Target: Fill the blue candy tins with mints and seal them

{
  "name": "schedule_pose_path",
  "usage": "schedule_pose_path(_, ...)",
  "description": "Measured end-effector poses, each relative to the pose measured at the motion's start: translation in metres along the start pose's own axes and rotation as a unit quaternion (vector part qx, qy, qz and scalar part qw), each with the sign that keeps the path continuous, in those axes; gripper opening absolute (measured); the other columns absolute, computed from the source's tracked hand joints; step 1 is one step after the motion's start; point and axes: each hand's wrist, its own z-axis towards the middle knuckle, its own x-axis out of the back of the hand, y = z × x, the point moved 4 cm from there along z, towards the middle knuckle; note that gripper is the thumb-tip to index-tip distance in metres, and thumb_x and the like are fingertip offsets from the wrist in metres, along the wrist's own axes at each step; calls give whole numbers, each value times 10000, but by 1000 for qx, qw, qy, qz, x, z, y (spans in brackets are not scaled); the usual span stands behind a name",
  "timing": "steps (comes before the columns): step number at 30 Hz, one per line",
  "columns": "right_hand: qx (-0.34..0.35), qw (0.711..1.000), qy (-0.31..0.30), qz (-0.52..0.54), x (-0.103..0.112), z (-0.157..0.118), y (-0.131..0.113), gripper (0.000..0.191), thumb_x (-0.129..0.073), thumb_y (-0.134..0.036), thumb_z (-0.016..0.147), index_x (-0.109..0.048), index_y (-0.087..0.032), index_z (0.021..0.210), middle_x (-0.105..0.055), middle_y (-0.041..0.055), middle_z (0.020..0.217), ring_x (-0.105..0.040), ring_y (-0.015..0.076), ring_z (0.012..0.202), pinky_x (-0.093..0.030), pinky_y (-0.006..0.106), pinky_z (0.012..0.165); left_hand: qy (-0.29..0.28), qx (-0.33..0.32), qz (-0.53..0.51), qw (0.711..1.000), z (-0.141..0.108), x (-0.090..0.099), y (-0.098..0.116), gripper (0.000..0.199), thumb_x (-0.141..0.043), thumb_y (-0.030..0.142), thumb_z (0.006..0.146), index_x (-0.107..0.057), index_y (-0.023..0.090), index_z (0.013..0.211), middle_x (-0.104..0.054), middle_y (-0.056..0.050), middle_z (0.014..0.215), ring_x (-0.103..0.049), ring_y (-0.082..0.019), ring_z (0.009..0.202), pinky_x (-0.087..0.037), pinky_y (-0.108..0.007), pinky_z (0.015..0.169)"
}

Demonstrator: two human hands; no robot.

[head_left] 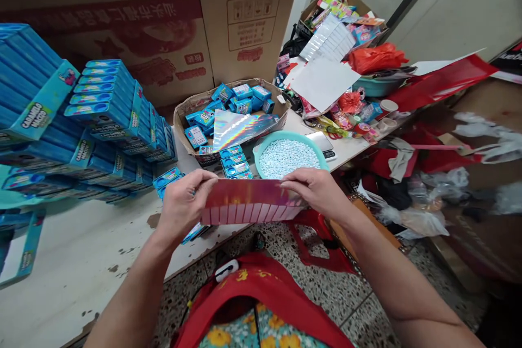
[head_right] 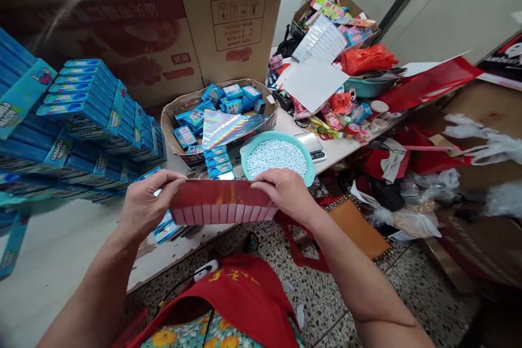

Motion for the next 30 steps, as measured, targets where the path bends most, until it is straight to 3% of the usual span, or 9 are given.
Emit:
schedule_pose_path(6, -129, 975, -74, 168, -17, 22, 62, 183, -635, -340, 783, -733, -206, 860, -722, 16, 803, -627, 147, 725, -478, 287, 672, -14, 227, -182, 957, -3, -25, -62, 259, -613, 406, 744, -679, 161, 795, -669, -22, 761, -568, -144, 682, -411, -230, 598)
schedule_pose_path(10, -202, 931, -105, 284, -34, 47, 91, 299, -652, -369, 733, -714, -178, 955, -698, 19, 773, -583, 118, 635, -477, 266, 605, -14, 289, -215, 933, -7, -36, -96, 379, -597, 464, 729, -686, 139, 902, -679, -60, 810, -575, -169, 689, -422, -253, 591)
schedule_pose_path(12, -214, 916, -114, 319, -44, 62, 96, 313, -657, -350, 715, -699, -165, 963, -687, 17, 762, -575, 109, 623, -475, 257, 602, 12, 274, -106, 956, -3, -36, -101, 381, -507, 449, 806, -677, 155, 978, -689, -82, 883, -599, -210, 792, -453, -305, 686)
schedule_pose_path(15, -202, 919, -122, 315, -58, 85, 95, 277, -645, -325, 710, -688, -152, 921, -649, -4, 678, -544, 100, 580, -444, 237, 558, 69, 157, 102, 980, 17, -38, -78, 395, -440, 403, 874, -610, 175, 1148, -638, -119, 1159, -538, -268, 1100, -395, -402, 933)
schedule_pose_path(18, -168, 929, -131, 304, -69, 101, 90, 272, -613, -332, 738, -680, -160, 937, -636, -13, 667, -531, 99, 561, -430, 235, 542, -1, 45, 173, 984, 47, -64, -43, 444, -470, 428, 877, -535, 196, 1250, -559, -105, 1307, -439, -269, 1246, -281, -437, 1050)
schedule_pose_path(21, -137, 938, -141, 286, -75, 108, 89, 284, -557, -331, 791, -668, -158, 989, -671, 16, 739, -574, 125, 605, -463, 263, 576, -143, 69, 161, 974, 69, -99, -31, 370, -388, 460, 911, -616, 238, 1101, -685, -64, 1066, -582, -244, 1043, -370, -387, 933)
schedule_pose_path(23, -104, 958, -109, 243, -73, 109, 90, 299, -496, -319, 846, -652, -161, 1047, -699, 45, 820, -623, 158, 708, -499, 301, 664, -190, 108, 135, 967, 76, -115, -34, 393, -326, 468, 929, -649, 243, 942, -704, -42, 897, -627, -214, 858, -407, -308, 756)
schedule_pose_path(26, -3, 991, 3, 133, -66, 105, 86, 336, -396, -288, 924, -591, -199, 1183, -685, 77, 1068, -616, 198, 993, -483, 373, 883, -182, 123, 109, 969, 81, -122, -42, 404, -317, 465, 931, -639, 236, 850, -688, -31, 819, -618, -192, 763, -356, -265, 626)
schedule_pose_path(30, 112, 989, 91, -44, -63, 93, 79, 336, -416, -271, 940, -562, -216, 1238, -585, 88, 1272, -509, 236, 1171, -415, 440, 1003, -177, 110, 77, 975, 87, -121, -47, 366, -347, 425, 925, -637, 223, 830, -671, -22, 781, -597, -167, 719, -338, -250, 618)
